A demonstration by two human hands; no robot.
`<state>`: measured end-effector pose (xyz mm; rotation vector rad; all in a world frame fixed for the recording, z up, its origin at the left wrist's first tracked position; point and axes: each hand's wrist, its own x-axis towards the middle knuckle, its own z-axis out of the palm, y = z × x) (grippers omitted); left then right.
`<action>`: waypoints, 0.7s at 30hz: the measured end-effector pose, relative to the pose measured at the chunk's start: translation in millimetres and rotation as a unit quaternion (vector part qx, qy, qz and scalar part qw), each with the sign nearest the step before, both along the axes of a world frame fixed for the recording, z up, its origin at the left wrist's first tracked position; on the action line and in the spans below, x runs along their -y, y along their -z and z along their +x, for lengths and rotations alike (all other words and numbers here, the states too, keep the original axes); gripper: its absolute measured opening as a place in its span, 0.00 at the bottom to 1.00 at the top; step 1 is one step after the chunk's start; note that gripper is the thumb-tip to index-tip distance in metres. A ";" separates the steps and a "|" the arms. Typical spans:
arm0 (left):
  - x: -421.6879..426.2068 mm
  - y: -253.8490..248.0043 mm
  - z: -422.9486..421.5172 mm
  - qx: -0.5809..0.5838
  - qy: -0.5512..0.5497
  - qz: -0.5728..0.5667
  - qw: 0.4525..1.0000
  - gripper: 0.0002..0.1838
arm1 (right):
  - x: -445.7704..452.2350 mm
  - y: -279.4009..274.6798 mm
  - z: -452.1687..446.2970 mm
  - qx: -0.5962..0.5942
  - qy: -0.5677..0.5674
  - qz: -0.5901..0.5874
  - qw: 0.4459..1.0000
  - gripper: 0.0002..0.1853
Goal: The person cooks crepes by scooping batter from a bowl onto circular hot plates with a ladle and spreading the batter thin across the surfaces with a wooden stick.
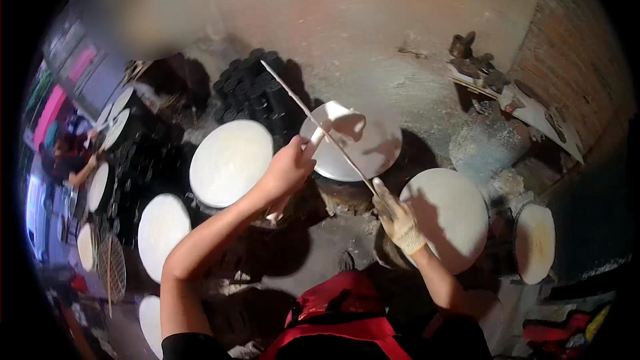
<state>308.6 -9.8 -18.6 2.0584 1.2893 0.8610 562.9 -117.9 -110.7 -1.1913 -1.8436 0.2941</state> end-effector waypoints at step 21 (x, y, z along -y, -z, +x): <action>-194.9 185.8 159.4 0.032 -0.022 0.029 0.999 0.11 | -72.0 173.3 -33.1 -0.162 0.427 -0.233 0.858 0.22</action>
